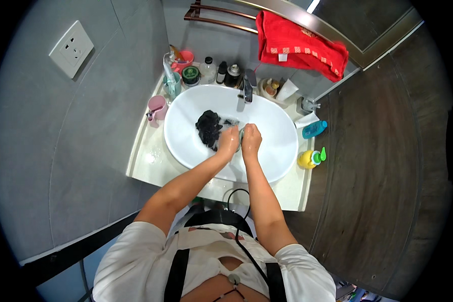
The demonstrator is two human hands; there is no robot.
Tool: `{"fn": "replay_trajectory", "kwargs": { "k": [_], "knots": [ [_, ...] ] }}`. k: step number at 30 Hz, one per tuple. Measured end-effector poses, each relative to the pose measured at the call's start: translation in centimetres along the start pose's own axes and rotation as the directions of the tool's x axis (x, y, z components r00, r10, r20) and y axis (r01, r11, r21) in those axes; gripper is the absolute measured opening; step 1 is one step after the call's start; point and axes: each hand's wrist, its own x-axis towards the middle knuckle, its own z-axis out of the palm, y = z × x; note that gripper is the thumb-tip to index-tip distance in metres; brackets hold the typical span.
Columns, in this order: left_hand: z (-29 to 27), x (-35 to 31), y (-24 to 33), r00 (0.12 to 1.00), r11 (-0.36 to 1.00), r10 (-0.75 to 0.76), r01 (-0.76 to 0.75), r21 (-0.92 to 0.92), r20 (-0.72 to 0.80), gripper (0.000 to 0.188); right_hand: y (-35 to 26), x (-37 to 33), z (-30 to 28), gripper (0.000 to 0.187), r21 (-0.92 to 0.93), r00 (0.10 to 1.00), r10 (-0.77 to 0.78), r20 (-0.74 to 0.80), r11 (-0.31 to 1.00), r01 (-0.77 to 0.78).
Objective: The person washes clothes in a sink by hand, scrubbing a checkered garment and a black piece of clothing in soapy water, turning them over and rubbing the fabric together, before wringing them out.
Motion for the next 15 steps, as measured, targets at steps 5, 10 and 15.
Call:
{"fn": "replay_trajectory", "kwargs": {
  "k": [5, 10, 15],
  "knots": [
    [1.0, -1.3, 0.9, 0.996, 0.993, -0.094, 0.094, -0.066, 0.011, 0.042, 0.7, 0.1, -0.7, 0.027, 0.019, 0.998, 0.04, -0.042, 0.999, -0.039],
    [0.0, 0.6, -2.5, 0.991, 0.981, -0.125, 0.129, -0.141, 0.038, 0.032, 0.7, 0.7, -2.3, 0.025, -0.058, 0.995, -0.047, 0.084, 0.997, 0.052],
    [-4.8, 1.8, -1.1, 0.967, 0.942, -0.224, 0.246, -0.229, 0.119, 0.026, 0.5, 2.3, -7.5, 0.018, -0.062, 0.828, -0.152, 0.54, 0.974, 0.22]
  ]
}}
